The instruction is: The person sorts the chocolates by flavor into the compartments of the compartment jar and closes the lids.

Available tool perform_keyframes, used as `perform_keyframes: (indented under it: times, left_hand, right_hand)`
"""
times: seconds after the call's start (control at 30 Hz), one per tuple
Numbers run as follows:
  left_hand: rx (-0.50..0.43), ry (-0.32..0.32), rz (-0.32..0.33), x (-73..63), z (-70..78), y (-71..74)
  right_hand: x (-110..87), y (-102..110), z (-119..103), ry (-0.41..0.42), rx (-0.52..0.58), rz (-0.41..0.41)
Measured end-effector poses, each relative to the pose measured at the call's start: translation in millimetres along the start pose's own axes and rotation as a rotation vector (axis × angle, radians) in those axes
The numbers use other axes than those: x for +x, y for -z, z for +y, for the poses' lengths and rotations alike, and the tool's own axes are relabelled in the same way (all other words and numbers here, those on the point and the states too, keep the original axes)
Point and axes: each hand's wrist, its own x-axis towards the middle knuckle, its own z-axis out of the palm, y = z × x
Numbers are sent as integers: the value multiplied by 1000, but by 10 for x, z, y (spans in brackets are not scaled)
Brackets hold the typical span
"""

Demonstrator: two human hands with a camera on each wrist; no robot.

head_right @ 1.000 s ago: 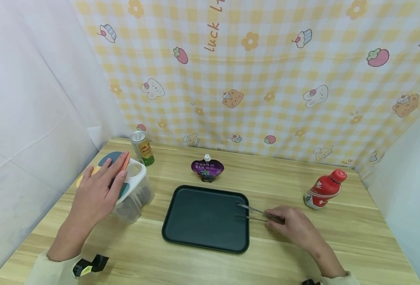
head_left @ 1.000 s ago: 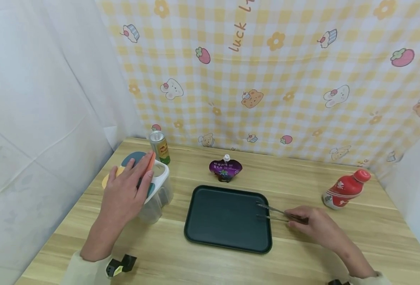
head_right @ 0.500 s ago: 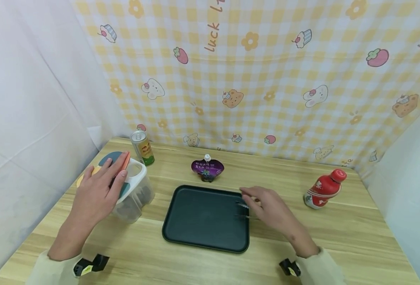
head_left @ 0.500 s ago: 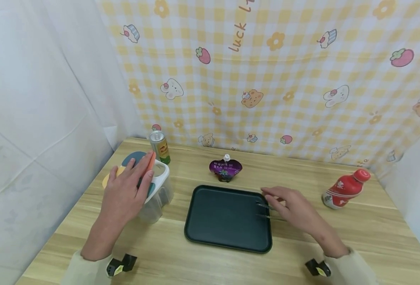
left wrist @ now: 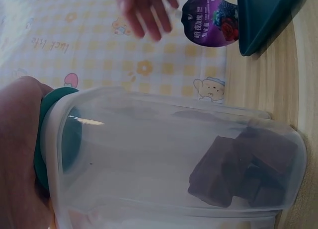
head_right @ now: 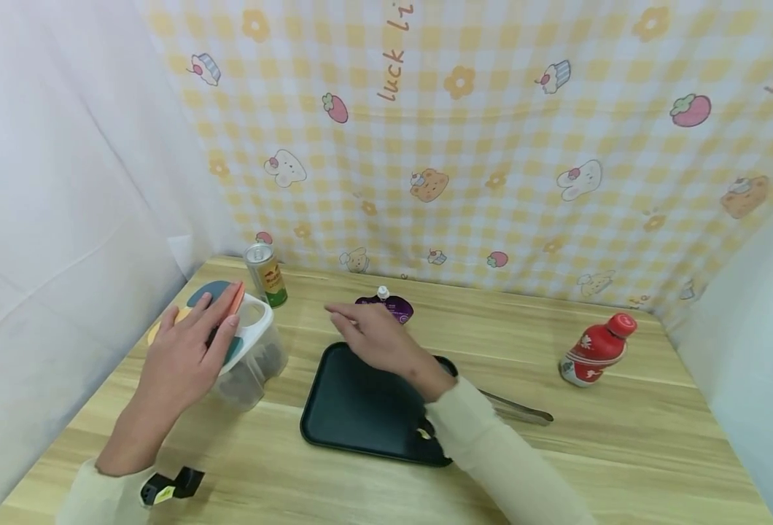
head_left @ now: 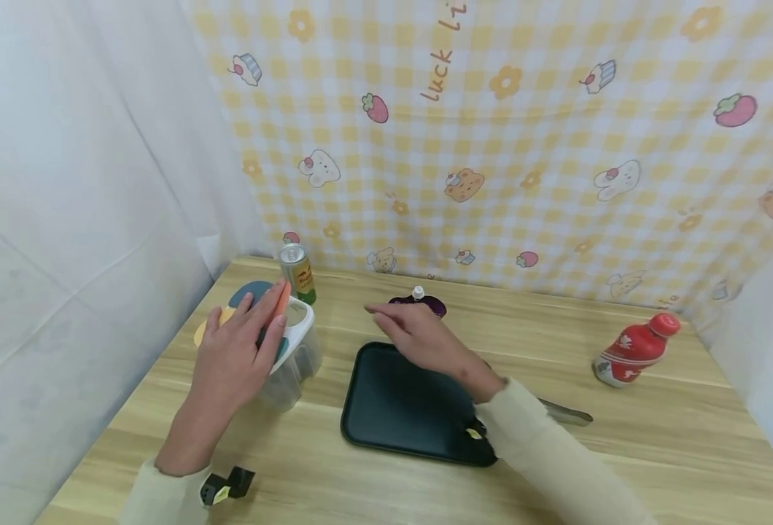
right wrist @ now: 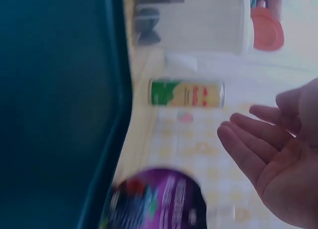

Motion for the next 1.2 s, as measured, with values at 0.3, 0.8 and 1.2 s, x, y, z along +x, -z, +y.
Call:
perform_keyframes:
  times: [0.3, 0.8, 1.2]
  left_hand:
    - [29, 3, -20, 11, -35, -16]
    - [38, -9, 19, 15, -63, -54]
    - [40, -16, 36, 21, -29, -45]
  right_hand:
    - [592, -304, -233, -172, 189, -4]
    - [1042, -385, -409, -110, 246, -35]
    - [1026, -371, -415, -157, 249, -62]
